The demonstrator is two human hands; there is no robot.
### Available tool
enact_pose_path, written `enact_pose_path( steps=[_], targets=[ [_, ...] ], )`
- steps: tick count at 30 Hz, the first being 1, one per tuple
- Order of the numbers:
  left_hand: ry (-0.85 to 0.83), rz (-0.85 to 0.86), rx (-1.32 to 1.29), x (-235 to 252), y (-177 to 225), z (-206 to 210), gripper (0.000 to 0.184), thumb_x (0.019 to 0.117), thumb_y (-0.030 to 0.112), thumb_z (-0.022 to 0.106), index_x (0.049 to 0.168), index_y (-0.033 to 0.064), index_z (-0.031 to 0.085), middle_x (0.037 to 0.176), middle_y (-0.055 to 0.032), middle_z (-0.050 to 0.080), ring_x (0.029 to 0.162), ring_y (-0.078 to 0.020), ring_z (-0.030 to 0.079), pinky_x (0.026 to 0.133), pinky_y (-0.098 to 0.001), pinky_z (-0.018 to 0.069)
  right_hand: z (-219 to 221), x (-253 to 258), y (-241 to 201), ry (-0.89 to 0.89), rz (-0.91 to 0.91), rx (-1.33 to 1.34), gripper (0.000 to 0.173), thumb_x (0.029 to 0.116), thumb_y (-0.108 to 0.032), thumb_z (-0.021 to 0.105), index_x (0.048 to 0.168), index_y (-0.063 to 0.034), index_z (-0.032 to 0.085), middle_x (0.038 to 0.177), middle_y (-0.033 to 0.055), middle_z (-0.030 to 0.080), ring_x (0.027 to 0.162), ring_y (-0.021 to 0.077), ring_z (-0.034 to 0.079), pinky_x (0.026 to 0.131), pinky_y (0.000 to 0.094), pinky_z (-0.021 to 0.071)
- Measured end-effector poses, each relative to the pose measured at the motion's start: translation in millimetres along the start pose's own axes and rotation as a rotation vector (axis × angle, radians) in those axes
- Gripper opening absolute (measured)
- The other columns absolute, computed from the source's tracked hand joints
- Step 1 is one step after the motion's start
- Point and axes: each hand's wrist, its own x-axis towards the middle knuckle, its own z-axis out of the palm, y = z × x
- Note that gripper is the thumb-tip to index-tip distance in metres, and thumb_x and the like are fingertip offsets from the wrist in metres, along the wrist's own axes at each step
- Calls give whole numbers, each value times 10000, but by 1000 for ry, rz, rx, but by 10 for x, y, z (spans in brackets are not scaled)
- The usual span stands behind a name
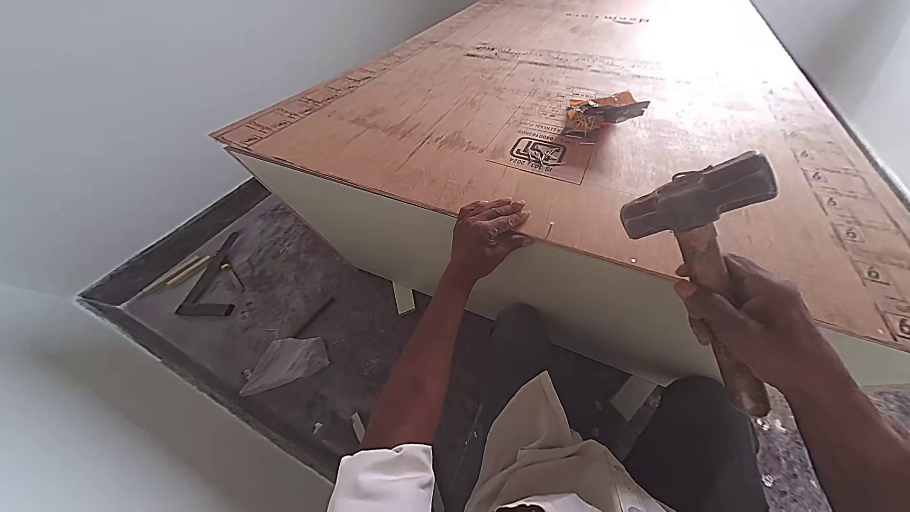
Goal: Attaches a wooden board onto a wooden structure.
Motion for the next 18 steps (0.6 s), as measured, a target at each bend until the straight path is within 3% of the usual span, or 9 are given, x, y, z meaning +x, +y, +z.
enact_pose_path(
  steps=[2, 5, 10, 14, 18],
  targets=[
    [18, 38, 46, -30, -27, 38, 395, 953, 461, 687, 1206, 173, 781, 1321, -23, 711, 1287, -219, 626, 1130, -491, 396, 49, 28, 0, -18, -31, -5, 318, 961, -436, 611, 1105, -154, 594, 703, -95, 597, 510, 25, 594, 462, 190, 533],
    [26, 81, 93, -39, -66, 66, 430, 1012, 502, 574, 1239, 190, 764, 1340, -17, 701, 1308, -224, 606, 1122, -484, 388, 153, 47, 3, -46, -54, 23, 336, 970, -488, 607, 1064, -165, 602, 684, -99, 573, 485, 17, 552, 438, 184, 500],
    [109, 144, 169, -50, -131, 135, 486, 1028, 557, 506, 1218, 197, 771, 1311, -18, 717, 1261, -213, 632, 1076, -444, 415, 411, -32, 216, -5, -163, -74, 530, 1017, -622, 480, 1005, -113, 626, 666, -87, 567, 500, 13, 545, 443, 204, 485],
    [110, 144, 204, -52, -129, 147, 544, 1028, 580, 469, 1225, 166, 762, 1315, -32, 714, 1254, -222, 635, 1057, -441, 421, 699, -176, 416, 74, -299, -222, 532, 1031, -534, 516, 1025, -16, 637, 708, 5, 592, 565, 31, 554, 517, 217, 490],
    [103, 123, 207, -63, -111, 145, 552, 1015, 574, 488, 1227, 142, 758, 1321, -50, 707, 1250, -238, 631, 1058, -460, 419, 911, -283, 551, 101, -399, -277, 505, 1026, -498, 534, 992, -6, 644, 710, 43, 609, 596, 41, 551, 556, 184, 466]
  ],
)
